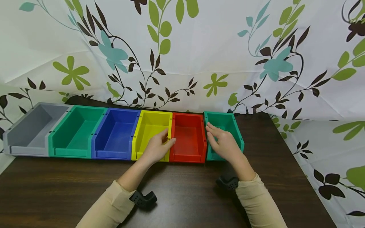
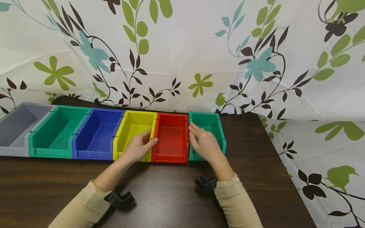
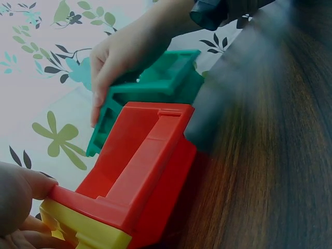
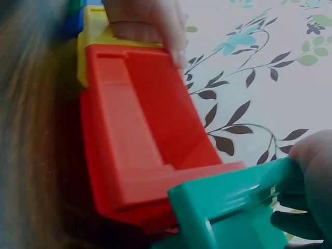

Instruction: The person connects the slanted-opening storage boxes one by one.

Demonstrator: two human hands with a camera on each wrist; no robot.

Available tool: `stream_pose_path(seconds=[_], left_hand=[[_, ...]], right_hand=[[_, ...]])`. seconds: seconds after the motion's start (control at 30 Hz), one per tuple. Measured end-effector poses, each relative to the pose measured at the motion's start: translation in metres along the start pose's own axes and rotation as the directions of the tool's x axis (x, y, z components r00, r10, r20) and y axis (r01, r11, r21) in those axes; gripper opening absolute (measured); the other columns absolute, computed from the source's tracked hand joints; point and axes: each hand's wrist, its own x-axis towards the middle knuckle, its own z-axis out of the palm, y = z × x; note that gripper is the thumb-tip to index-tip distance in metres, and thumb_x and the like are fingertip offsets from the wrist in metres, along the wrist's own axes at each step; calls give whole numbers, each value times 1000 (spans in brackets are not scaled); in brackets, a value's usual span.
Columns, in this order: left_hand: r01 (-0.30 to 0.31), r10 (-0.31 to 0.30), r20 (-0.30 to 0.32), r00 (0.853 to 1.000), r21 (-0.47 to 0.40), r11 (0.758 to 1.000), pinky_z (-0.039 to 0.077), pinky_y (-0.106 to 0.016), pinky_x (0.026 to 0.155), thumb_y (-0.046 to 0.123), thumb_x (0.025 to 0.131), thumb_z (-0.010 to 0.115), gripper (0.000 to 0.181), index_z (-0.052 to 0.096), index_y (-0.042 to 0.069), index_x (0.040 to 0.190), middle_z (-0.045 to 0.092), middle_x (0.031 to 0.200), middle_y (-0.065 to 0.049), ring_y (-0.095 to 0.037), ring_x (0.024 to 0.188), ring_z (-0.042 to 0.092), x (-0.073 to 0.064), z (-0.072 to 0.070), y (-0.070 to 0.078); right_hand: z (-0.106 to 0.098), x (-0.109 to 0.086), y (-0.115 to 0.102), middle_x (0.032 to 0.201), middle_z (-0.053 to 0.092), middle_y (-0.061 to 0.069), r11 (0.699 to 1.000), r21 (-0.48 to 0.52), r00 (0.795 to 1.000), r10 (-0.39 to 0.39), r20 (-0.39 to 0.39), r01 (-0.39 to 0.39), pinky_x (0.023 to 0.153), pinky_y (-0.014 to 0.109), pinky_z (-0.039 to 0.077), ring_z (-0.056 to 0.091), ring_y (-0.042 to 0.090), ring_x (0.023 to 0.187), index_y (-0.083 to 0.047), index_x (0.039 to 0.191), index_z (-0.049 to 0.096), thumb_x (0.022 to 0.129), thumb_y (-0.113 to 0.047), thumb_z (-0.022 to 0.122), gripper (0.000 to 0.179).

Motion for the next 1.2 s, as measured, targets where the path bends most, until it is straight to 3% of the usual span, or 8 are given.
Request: stream_pose_path(seconds=[0.17,0.23,0.37,0.57,0.73,0.83,0.97,1.2], left_hand=[[4,-4,0,1000,4,1000,44,-45,100,28,94,58,63,33,2,146,44,145,-16,-33,127,50,-1,0,0],[9,-9,-3,1000,4,1000,44,-45,100,29,94,58,64,33,3,146,45,144,-15,-33,127,50,-1,0,1],[14,-14,-13,1000,-2,1000,44,-45,99,30,93,58,63,34,5,146,48,143,-14,-32,127,51,-1,-2,1],[10,-10,-35,999,10,1000,46,-45,97,28,93,59,61,37,4,145,52,139,-14,-31,123,54,-2,-2,0],[-38,39,-31,999,21,999,49,-44,95,25,93,60,56,43,3,141,57,133,-13,-29,118,58,5,11,4],[-81,81,-5,997,6,997,50,-43,94,25,93,59,51,47,5,138,61,128,-11,-27,115,60,14,23,9],[-106,105,27,994,5,994,52,-40,90,25,94,57,46,50,6,135,64,122,-10,-24,108,62,27,42,19],[-117,114,61,992,48,992,53,-35,81,29,94,56,39,54,5,124,66,107,-10,-21,91,61,46,70,37]], right_hand=[[5,-3,0,135,55,12,1000,-20,999,21,31,-20,62,31,55,59,30,116,0,128,57,96,-18,52,37],[7,-4,-1,135,55,12,999,-36,999,29,40,-28,67,32,56,60,31,116,-1,128,57,96,-19,52,37],[11,-4,-5,138,53,11,996,-79,996,54,71,-48,60,31,55,62,30,111,-2,130,56,97,-21,51,39],[15,-6,-13,143,47,9,986,-115,982,136,132,-121,88,46,51,53,32,124,-5,136,50,95,-34,55,51],[8,-11,-9,144,46,9,965,-163,963,230,138,-207,73,38,57,54,33,122,-5,137,49,86,-47,64,68],[1,-14,-1,143,47,10,950,-171,951,284,123,-262,51,30,49,68,27,88,-4,136,50,85,-42,66,65],[-8,-16,13,142,48,13,925,-164,926,362,109,-342,39,26,32,43,15,42,-3,135,50,87,-31,63,57],[-24,-17,34,140,47,20,873,-175,876,474,91,-455,38,26,30,32,17,36,0,137,47,89,-24,56,55]])
